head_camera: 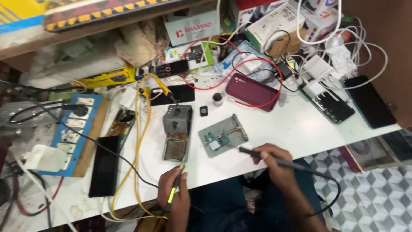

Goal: The person uses a soldering iron and a small tool to work on a circuit board held in a vise. They repeatedly apply the soldering iron to specific points on the board while manipulating components with the other hand.

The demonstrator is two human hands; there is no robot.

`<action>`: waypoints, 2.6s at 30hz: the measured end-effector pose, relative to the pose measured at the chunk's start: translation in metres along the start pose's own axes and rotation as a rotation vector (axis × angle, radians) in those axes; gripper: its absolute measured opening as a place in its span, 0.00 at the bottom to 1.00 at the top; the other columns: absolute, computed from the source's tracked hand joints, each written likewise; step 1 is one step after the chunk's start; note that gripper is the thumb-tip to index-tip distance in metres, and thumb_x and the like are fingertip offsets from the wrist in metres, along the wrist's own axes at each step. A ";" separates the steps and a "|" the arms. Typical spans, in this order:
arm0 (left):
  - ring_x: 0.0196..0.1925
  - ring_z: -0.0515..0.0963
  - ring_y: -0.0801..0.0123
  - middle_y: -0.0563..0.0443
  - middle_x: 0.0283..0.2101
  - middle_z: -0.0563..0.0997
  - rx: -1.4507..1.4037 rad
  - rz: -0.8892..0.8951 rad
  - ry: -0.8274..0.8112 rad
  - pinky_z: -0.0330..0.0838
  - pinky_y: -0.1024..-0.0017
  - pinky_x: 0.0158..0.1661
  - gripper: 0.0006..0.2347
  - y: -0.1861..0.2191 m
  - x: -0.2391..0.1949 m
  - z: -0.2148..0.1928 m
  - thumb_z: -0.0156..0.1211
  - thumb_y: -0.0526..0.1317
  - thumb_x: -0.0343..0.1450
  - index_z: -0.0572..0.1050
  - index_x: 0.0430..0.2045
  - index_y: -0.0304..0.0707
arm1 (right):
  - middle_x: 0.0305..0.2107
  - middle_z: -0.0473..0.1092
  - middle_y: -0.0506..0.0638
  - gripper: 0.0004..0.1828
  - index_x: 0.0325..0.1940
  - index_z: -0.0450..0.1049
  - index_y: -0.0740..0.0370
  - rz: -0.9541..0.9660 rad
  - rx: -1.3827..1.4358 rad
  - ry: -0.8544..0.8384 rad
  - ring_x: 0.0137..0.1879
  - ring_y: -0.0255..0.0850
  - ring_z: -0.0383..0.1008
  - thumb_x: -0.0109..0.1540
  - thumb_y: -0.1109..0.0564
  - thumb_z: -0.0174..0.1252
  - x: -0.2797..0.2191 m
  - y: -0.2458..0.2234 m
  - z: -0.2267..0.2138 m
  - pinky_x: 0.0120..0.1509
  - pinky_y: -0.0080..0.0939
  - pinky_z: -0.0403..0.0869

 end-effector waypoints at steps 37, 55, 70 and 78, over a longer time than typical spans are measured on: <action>0.35 0.83 0.58 0.42 0.35 0.80 -0.133 -0.177 -0.236 0.77 0.67 0.38 0.05 0.030 0.022 0.080 0.64 0.31 0.68 0.75 0.32 0.30 | 0.26 0.76 0.49 0.12 0.35 0.76 0.62 -0.105 -0.535 -0.280 0.25 0.35 0.75 0.51 0.58 0.69 0.028 -0.019 0.024 0.26 0.34 0.69; 0.37 0.84 0.57 0.42 0.35 0.81 -0.132 -0.188 -0.251 0.77 0.66 0.38 0.05 0.027 0.019 0.080 0.64 0.32 0.68 0.76 0.32 0.30 | 0.31 0.77 0.50 0.11 0.35 0.76 0.62 -0.136 -0.506 -0.305 0.35 0.39 0.80 0.51 0.59 0.68 0.029 -0.022 0.025 0.39 0.38 0.75; 0.35 0.83 0.57 0.42 0.34 0.80 -0.114 -0.161 -0.246 0.77 0.65 0.38 0.05 0.026 0.021 0.081 0.65 0.32 0.68 0.75 0.31 0.30 | 0.32 0.77 0.52 0.11 0.35 0.74 0.63 -0.158 -0.454 -0.343 0.36 0.44 0.79 0.51 0.59 0.68 0.030 -0.025 0.026 0.40 0.41 0.75; 0.34 0.83 0.58 0.42 0.33 0.80 -0.104 -0.175 -0.253 0.76 0.65 0.37 0.05 0.025 0.018 0.081 0.65 0.32 0.68 0.75 0.31 0.30 | 0.32 0.77 0.52 0.11 0.35 0.74 0.62 -0.179 -0.459 -0.326 0.37 0.45 0.80 0.51 0.59 0.67 0.027 -0.030 0.029 0.42 0.42 0.76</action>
Point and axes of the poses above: each hand's wrist, its own x-axis towards the middle knuckle, its own z-axis out of the palm, y = z × x, the point moved 4 cm from there along x, towards the middle knuckle
